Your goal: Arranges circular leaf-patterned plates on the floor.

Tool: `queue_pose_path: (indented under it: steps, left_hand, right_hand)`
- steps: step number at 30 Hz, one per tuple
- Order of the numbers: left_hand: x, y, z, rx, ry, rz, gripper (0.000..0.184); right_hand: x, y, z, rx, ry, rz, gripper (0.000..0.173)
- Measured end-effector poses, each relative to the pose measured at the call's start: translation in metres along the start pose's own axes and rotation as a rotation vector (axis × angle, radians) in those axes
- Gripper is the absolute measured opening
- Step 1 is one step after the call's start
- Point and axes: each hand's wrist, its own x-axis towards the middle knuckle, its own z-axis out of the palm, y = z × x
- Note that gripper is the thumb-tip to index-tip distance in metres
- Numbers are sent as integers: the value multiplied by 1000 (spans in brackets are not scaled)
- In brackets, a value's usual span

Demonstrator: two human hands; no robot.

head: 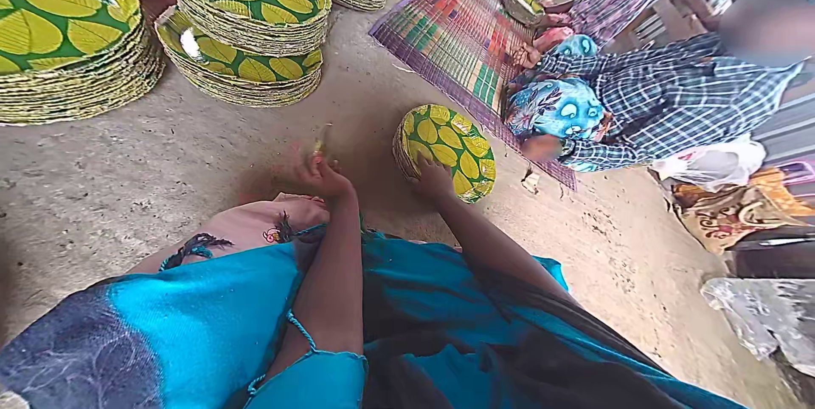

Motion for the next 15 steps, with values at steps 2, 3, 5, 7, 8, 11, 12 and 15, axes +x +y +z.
queue_pose_path:
  steps: [2, 3, 5, 7, 8, 11, 12, 15]
  left_hand:
    - [13, 7, 4, -154, 182, -80, 60]
    - [14, 7, 2, -146, 183, -94, 61]
    - [2, 6, -5, 4, 14, -116, 58]
    - [-13, 1, -9, 218, -198, -84, 52]
    - [-18, -5, -9, 306, -293, -50, 49]
    - [-24, -6, -10, 461, -578, -20, 55]
    - [-24, -6, -9, 431, -612, -53, 61]
    - [-22, 2, -4, 164, -543, -203, 80]
  right_hand:
    - [1, -1, -5, 72, -68, 88, 86]
    - [2, -5, -5, 79, -72, 97, 88]
    - [3, -10, -7, 88, -71, 81, 83]
    - [2, -10, -9, 110, -53, 65, 65]
    - [2, -8, -10, 142, -28, 45, 53]
    - [-3, -1, -5, 203, 114, -186, 33]
    - [-7, -1, -6, 214, 139, -331, 31]
    - [-8, -10, -3, 225, 151, -706, 32]
